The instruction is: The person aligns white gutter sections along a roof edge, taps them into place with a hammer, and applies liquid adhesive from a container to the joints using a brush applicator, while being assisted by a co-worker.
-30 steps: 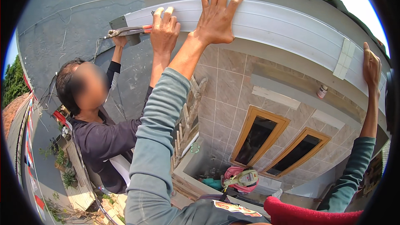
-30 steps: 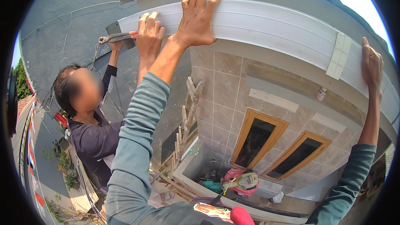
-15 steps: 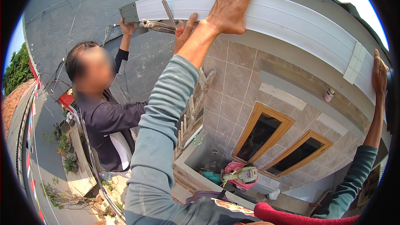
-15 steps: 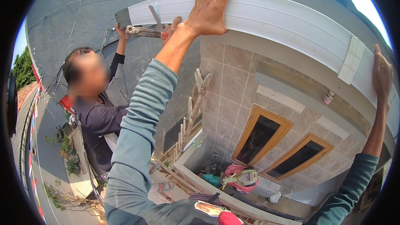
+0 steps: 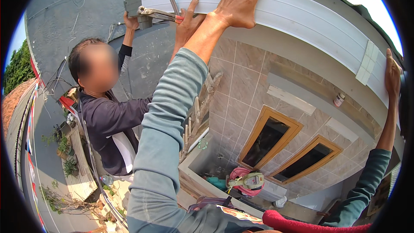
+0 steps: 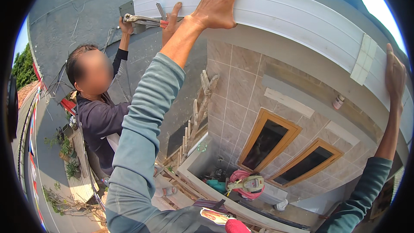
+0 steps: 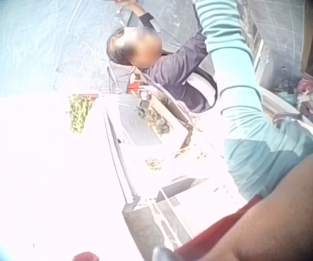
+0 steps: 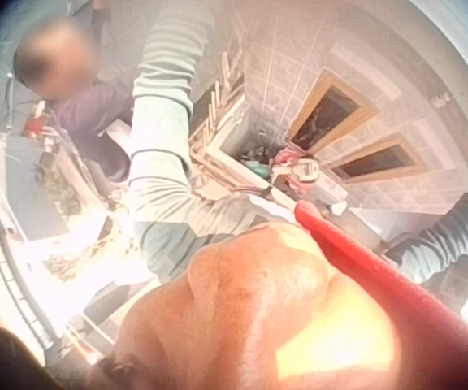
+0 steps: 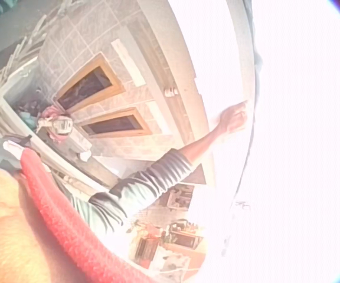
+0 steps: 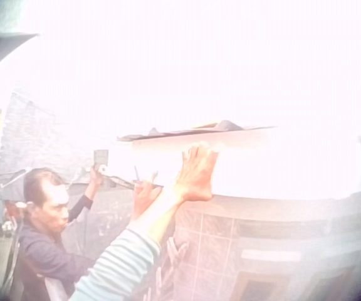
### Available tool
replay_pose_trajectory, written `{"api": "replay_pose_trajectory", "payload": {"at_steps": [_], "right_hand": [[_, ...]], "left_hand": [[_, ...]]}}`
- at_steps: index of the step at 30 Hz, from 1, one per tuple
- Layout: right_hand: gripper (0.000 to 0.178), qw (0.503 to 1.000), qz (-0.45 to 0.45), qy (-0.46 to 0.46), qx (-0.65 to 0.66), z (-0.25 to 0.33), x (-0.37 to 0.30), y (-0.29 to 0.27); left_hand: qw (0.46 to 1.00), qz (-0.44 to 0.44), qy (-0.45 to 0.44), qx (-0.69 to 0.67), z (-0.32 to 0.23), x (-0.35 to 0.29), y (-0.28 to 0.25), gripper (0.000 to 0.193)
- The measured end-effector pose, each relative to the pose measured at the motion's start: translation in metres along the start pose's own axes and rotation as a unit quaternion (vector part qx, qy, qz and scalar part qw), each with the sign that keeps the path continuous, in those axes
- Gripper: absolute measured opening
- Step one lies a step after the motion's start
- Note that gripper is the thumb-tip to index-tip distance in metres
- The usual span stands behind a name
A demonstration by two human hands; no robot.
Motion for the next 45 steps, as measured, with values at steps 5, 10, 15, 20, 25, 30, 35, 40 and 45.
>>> {"api": "replay_pose_trajectory", "payload": {"at_steps": [5,10,15,20,25,30,35,40,45], "right_hand": [[0.058,0.998,0.053,0.028,-0.004,-0.001,0.005,0.002],[0.062,0.999,0.030,0.026,-0.009,0.030,-0.006,-0.010],[0.066,0.994,0.060,0.079,-0.055,0.066,-0.014,-0.021],[0.065,0.997,0.015,0.039,-0.060,0.091,-0.014,-0.024],[0.069,0.998,-0.048,-0.021,-0.024,0.083,-0.021,-0.023],[0.068,0.998,-0.034,-0.029,-0.034,0.080,-0.024,-0.016],[0.068,0.998,-0.035,-0.029,-0.033,0.084,-0.023,-0.019],[0.067,0.998,-0.047,-0.043,-0.030,0.089,-0.024,-0.024],[0.065,0.998,0.041,0.014,-0.048,0.097,-0.018,-0.018]], "left_hand": [[0.999,0.024,-0.020,0.027,0.005,-0.007,0.004,0.092],[0.995,-0.059,0.052,0.061,0.001,-0.004,0.000,0.101],[0.994,-0.088,0.048,0.037,-0.010,-0.004,0.007,0.093],[0.996,-0.059,0.050,0.045,-0.006,0.002,0.004,0.097],[0.998,-0.003,0.040,0.054,-0.002,0.004,0.007,0.102],[0.997,-0.038,0.030,0.066,-0.013,-0.004,0.017,0.107],[0.997,-0.032,0.045,0.052,-0.010,-0.001,0.018,0.099],[0.998,-0.015,0.037,0.044,-0.008,0.005,0.020,0.102],[0.996,-0.069,0.026,0.058,-0.011,-0.011,0.014,0.097]]}}
Point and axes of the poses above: each hand's wrist, its own x-axis towards the middle knuckle, its own y-axis out of the palm, z = x × y, the point moved 7 cm from there along x, towards the middle knuckle, and after that the axes turned 9 degrees about z, right-handed, at the moved point
